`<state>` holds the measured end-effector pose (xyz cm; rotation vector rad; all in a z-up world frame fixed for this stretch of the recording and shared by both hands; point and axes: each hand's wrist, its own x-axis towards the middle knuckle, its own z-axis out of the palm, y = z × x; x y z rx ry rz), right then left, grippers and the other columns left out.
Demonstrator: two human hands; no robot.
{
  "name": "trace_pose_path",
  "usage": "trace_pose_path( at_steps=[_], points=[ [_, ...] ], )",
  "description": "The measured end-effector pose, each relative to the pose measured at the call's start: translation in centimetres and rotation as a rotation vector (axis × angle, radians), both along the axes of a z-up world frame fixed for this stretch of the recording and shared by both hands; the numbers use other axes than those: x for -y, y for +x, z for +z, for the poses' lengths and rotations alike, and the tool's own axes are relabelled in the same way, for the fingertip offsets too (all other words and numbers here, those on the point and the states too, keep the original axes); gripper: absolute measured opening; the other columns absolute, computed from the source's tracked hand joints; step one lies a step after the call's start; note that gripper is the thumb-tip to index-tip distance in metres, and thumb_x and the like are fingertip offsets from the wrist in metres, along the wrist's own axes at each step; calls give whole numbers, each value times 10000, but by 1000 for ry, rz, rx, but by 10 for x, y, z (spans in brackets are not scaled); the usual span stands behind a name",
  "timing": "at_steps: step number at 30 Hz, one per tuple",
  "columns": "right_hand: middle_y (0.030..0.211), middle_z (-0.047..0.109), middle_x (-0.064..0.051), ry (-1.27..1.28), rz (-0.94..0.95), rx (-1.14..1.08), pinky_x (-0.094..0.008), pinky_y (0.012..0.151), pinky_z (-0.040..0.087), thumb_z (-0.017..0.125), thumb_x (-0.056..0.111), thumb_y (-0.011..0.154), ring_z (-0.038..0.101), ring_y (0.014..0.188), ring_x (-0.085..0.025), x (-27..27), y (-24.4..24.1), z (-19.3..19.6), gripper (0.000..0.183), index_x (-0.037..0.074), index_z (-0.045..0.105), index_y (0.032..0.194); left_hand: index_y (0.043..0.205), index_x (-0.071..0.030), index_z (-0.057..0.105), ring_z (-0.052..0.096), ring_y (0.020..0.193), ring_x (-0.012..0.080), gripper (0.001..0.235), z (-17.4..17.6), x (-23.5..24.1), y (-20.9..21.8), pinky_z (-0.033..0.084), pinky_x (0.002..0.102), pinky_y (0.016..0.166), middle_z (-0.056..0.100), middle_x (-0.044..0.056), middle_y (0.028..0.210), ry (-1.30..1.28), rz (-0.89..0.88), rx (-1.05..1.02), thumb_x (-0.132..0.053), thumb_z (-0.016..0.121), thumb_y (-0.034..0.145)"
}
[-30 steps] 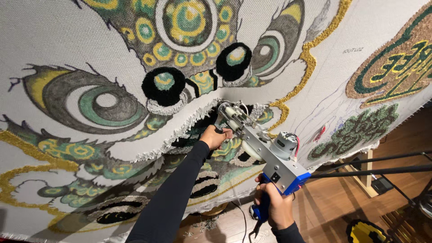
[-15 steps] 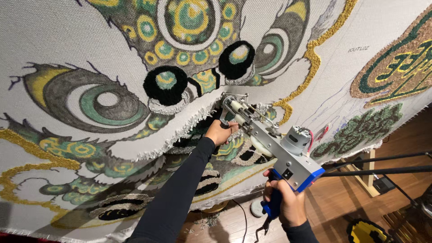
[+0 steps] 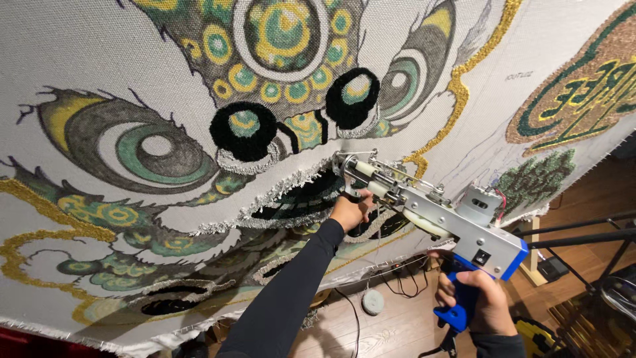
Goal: The person uses a handheld tufting gun to apply yarn into a stretched canvas, following a pre-printed design of a stylized owl face. The operator guides the tool along the contours of the design, filling in sections with dark-colored yarn.
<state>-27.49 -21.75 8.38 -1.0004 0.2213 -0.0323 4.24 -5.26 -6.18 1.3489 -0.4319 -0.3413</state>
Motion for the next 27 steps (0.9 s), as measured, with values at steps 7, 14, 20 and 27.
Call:
trace_pose_path(
  at_steps=[7,14,20,27],
  points=[
    [703,496,-85,27,13,54,-374,558,417,539,264,749,465,544,-207,19,-17,-2,645,-61,557,1306,1088,28,731,671,570,153,304,70,-12,-53,543,307,535,769,105,1035,157,-6,86,-218,758,910],
    [702,495,-96,19,-28,88,-358,555,393,550,253,760,448,535,-202,15,-21,-5,657,-118,563,1302,1057,-14,763,648,624,96,257,86,-19,-67,547,274,532,770,27,1042,191,-44,-5,-213,771,895],
    [675,498,-87,4,5,0,-375,567,419,525,254,753,466,522,-207,2,-19,-9,646,-82,574,1303,920,-8,744,598,594,62,165,74,-32,-78,498,267,486,712,28,852,197,-24,-6,-169,779,910],
    [690,508,-92,-33,-6,-17,-371,611,429,522,256,785,468,529,-208,-2,-15,-14,618,-96,564,1292,878,2,750,556,519,59,164,75,-39,-80,471,260,466,686,15,756,190,-11,-33,-154,798,885]
  ],
)
